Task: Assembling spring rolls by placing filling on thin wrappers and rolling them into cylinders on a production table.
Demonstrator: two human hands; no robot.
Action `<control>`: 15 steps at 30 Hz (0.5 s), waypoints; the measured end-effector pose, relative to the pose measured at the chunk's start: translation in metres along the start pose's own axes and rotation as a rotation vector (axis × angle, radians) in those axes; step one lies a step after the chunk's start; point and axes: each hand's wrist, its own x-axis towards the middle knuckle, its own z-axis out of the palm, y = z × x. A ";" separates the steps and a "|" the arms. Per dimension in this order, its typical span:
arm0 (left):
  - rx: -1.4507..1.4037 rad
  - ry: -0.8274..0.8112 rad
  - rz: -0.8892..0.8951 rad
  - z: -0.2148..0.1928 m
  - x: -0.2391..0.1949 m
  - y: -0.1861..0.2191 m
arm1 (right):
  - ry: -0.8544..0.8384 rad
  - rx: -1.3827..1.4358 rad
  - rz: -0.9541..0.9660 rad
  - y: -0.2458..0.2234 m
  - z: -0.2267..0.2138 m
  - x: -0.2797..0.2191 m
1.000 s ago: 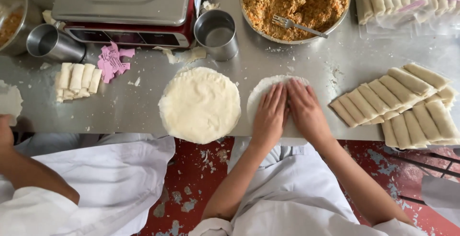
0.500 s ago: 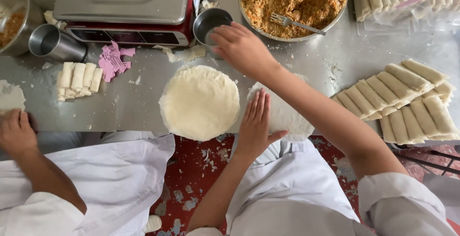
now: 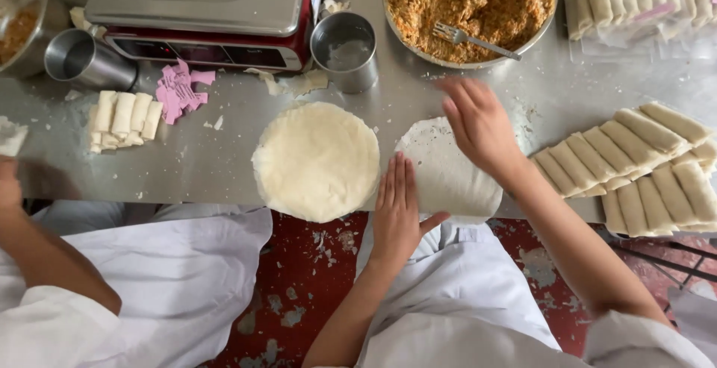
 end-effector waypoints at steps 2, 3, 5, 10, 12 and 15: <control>0.007 -0.012 0.002 0.003 -0.004 -0.001 | -0.136 -0.082 -0.012 -0.012 0.009 -0.053; 0.021 -0.008 0.012 0.005 -0.001 -0.003 | -0.256 -0.170 -0.033 -0.016 0.013 -0.074; 0.037 -0.010 0.008 0.006 0.000 -0.002 | -0.266 -0.179 0.031 0.007 0.015 -0.073; 0.089 0.001 0.010 0.000 0.004 0.001 | -0.049 -0.311 -0.152 -0.003 0.046 -0.060; 0.077 -0.009 0.009 -0.002 0.000 0.001 | -0.213 -0.223 -0.088 -0.036 0.044 -0.061; -0.062 0.026 0.034 -0.012 0.010 -0.006 | -0.275 0.133 0.196 -0.006 0.004 -0.013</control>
